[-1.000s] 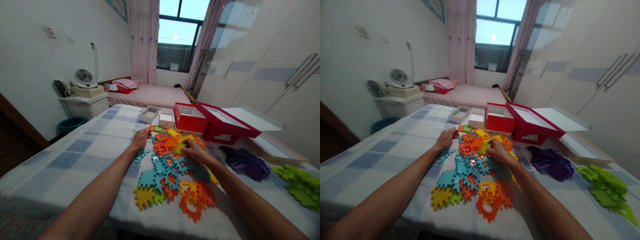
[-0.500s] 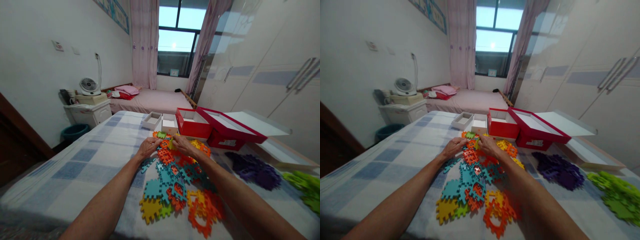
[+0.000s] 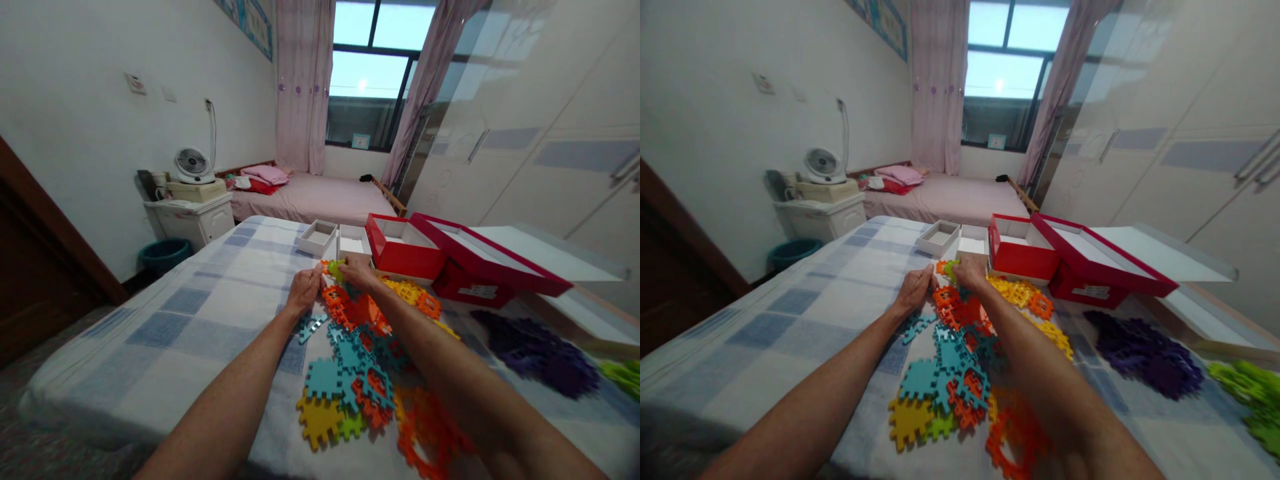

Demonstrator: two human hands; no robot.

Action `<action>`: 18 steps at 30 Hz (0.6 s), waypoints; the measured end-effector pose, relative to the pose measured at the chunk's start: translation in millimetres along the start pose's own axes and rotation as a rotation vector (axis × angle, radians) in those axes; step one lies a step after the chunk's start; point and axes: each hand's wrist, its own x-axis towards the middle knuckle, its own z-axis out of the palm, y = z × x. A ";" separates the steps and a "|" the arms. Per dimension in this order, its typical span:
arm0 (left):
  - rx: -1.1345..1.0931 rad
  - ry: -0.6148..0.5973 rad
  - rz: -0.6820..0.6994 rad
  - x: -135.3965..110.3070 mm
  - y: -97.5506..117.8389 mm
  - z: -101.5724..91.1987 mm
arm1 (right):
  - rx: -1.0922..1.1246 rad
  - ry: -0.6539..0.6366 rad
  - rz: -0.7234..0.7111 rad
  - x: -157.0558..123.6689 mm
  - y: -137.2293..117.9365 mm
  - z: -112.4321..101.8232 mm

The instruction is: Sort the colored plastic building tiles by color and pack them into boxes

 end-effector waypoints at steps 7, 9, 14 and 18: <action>0.031 0.060 -0.005 -0.4 2.1 -0.6 | 0.021 0.090 0.024 -0.8 -8.6 12.7; 0.053 0.053 -0.011 -0.6 3.3 -0.9 | 0.040 0.109 -0.022 -5.7 -6.8 5.7; 0.125 0.031 -0.008 -0.6 3.9 -1.6 | 0.326 0.243 -0.131 -41.1 15.6 -29.9; 0.131 0.034 0.006 0.9 2.6 -2.3 | 0.466 0.012 -0.292 -105.0 31.6 -61.0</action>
